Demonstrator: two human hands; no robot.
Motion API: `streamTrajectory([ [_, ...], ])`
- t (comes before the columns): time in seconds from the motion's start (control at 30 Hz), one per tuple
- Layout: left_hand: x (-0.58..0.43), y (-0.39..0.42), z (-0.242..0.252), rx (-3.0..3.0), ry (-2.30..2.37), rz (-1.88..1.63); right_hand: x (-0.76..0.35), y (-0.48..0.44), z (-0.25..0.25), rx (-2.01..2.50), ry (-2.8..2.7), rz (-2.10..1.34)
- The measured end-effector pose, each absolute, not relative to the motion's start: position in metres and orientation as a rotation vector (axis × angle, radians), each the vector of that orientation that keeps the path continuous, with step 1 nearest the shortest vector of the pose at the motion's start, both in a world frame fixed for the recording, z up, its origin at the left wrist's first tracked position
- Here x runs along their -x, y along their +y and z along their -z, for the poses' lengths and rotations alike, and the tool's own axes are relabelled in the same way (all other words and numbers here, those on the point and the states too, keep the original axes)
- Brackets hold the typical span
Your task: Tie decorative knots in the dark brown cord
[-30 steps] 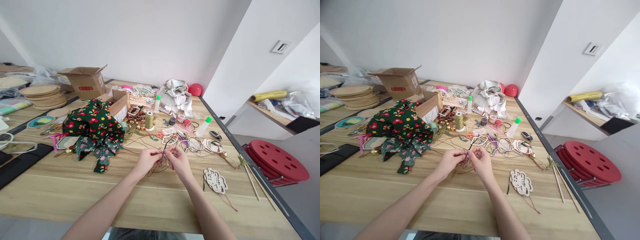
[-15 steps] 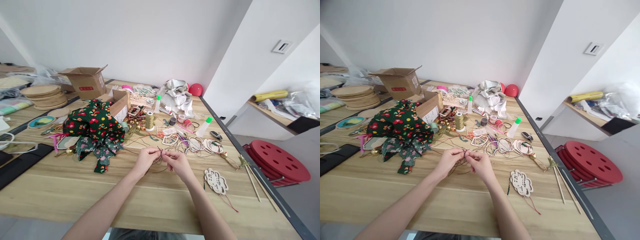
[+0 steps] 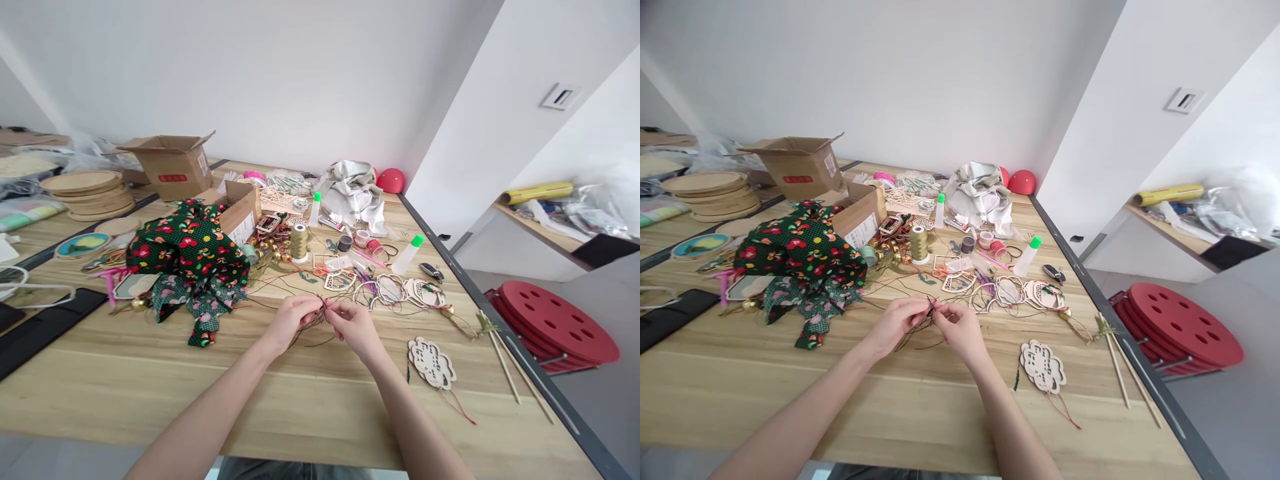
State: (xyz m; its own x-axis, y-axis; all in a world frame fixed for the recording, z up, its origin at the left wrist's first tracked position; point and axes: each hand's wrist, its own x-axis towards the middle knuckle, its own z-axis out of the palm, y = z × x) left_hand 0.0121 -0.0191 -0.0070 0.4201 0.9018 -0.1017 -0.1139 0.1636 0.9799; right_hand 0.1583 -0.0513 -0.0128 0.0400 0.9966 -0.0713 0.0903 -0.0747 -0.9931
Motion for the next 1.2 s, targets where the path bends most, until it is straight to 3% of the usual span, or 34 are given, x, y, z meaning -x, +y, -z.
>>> streamTrajectory([
  [0.27, -0.015, -0.017, 0.008, -1.321, 1.019, -0.970, -0.158, -0.053, 0.009, 1.283, -1.147, -1.226],
  [0.43, -0.006, -0.009, 0.005, -1.231, 1.146, -1.067, -0.176, -0.053, -0.007, 0.967, -0.733, -1.492],
  [0.57, 0.001, -0.002, 0.006, -1.161, 1.204, -1.166, -0.213, -0.052, -0.019, 0.729, -0.484, -1.441],
  [0.77, 0.004, 0.003, 0.006, -1.176, 1.242, -1.251, -0.282, -0.055, -0.010, 0.608, -0.212, -0.951],
  [0.9, 0.003, 0.002, 0.007, -1.265, 1.238, -1.289, -0.295, -0.052, 0.000, 1.168, -0.157, -0.376],
  [1.03, 0.003, 0.001, 0.009, -1.355, 1.263, -1.301, -0.269, -0.046, -0.001, 1.574, -0.524, 0.251],
  [1.1, 0.002, 0.000, 0.008, -1.404, 1.235, -1.295, -0.247, -0.044, -0.002, 1.540, -0.757, 0.082],
  [1.2, 0.000, -0.003, 0.005, -1.493, 1.149, -1.267, -0.210, -0.042, 0.002, 1.420, -1.066, -0.509],
])
